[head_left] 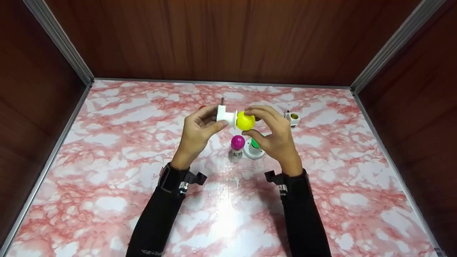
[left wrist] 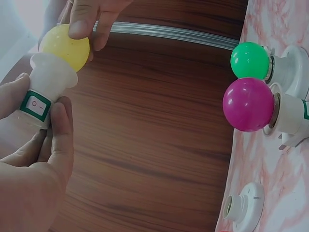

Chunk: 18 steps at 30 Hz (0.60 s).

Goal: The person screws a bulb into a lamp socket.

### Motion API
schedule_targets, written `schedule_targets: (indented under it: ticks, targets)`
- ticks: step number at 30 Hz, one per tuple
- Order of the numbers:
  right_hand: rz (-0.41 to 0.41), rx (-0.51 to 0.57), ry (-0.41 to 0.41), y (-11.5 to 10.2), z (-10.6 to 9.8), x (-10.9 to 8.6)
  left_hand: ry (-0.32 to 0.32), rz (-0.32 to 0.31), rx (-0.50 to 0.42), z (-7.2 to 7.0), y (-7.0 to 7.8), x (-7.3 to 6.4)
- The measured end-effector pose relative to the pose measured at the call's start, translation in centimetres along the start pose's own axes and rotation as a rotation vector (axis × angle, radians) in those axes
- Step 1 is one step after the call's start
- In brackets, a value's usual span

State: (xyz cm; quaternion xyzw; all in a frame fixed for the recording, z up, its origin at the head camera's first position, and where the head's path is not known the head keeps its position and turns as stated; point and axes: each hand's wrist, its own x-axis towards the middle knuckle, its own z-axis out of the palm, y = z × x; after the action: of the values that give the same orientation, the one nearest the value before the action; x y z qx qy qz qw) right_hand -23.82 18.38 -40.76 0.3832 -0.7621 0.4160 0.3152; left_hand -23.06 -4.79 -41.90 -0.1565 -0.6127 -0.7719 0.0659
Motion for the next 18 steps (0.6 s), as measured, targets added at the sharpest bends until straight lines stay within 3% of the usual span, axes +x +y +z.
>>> schedule_targets:
  ticks: [18]
  targets:
    - [0.039, -0.01, -0.022, 0.19, -0.07, -0.23, -0.028, 0.087, 0.106, -0.04, -0.01, -0.07]
